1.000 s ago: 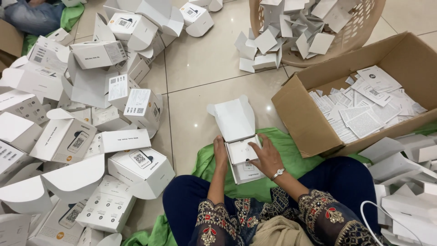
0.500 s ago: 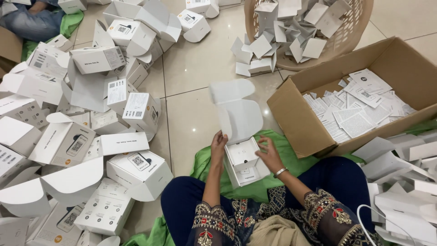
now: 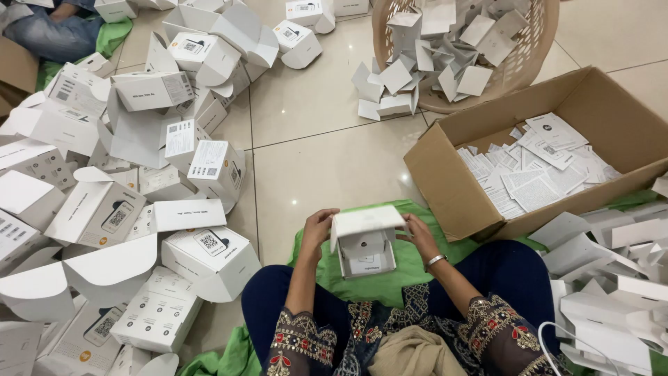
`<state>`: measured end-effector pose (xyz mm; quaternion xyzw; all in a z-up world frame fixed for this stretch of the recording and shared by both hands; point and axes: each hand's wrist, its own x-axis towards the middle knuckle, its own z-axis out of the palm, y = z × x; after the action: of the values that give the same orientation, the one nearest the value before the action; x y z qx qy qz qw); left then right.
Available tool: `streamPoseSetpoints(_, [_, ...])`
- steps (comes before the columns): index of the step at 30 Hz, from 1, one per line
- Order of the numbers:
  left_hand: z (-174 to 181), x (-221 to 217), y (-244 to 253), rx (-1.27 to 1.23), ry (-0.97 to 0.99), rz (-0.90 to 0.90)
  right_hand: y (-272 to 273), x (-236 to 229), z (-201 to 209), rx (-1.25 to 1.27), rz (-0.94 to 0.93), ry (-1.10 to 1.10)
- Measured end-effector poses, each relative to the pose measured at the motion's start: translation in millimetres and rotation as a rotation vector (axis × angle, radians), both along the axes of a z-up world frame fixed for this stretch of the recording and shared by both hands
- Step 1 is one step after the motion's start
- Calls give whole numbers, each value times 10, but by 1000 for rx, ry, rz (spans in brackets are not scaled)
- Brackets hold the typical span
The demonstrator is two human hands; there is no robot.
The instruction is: The person inserts the manual and device into small white product boxes and closes them.
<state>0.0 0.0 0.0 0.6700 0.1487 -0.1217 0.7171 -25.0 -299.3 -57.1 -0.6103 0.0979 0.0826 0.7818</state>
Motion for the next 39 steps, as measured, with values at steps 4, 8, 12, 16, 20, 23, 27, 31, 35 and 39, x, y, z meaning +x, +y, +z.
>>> streamPoseSetpoints(4, [235, 7, 157, 141, 60, -152, 33, -72, -48, -95, 92, -47])
streamPoseSetpoints(8, [280, -59, 148, 224, 182, -264, 110, -115, 44, -166, 106, -34])
streamPoseSetpoints(12, [375, -220, -174, 399, 210, -322, 191, -157, 219, -201, 72, 83])
streamPoseSetpoints(16, [-290, -104, -157, 502, 39, -323, 188, -109, 384, -139, 137, 83])
streamPoseSetpoints(20, [-356, 28, -212, 544, -256, -289, 209, 36, 455, -88, 113, 59])
streamPoseSetpoints(23, [-362, 10, -229, 592, -394, -297, 273, 123, 262, -266, 131, -162])
streamPoseSetpoints(27, [-720, -17, -236, 927, -207, -396, 435, -15, 322, -778, 137, -274])
streamPoseSetpoints(31, [-1104, 40, -237, 967, -69, -467, 501, -96, 6, -609, 38, -227])
streamPoseSetpoints(35, [-869, 20, -212, 884, -134, -396, 494, -154, -92, -451, -6, 101])
streamPoseSetpoints(39, [-158, -61, -159, 638, -191, -171, 378, -55, 388, -44, -12, 287])
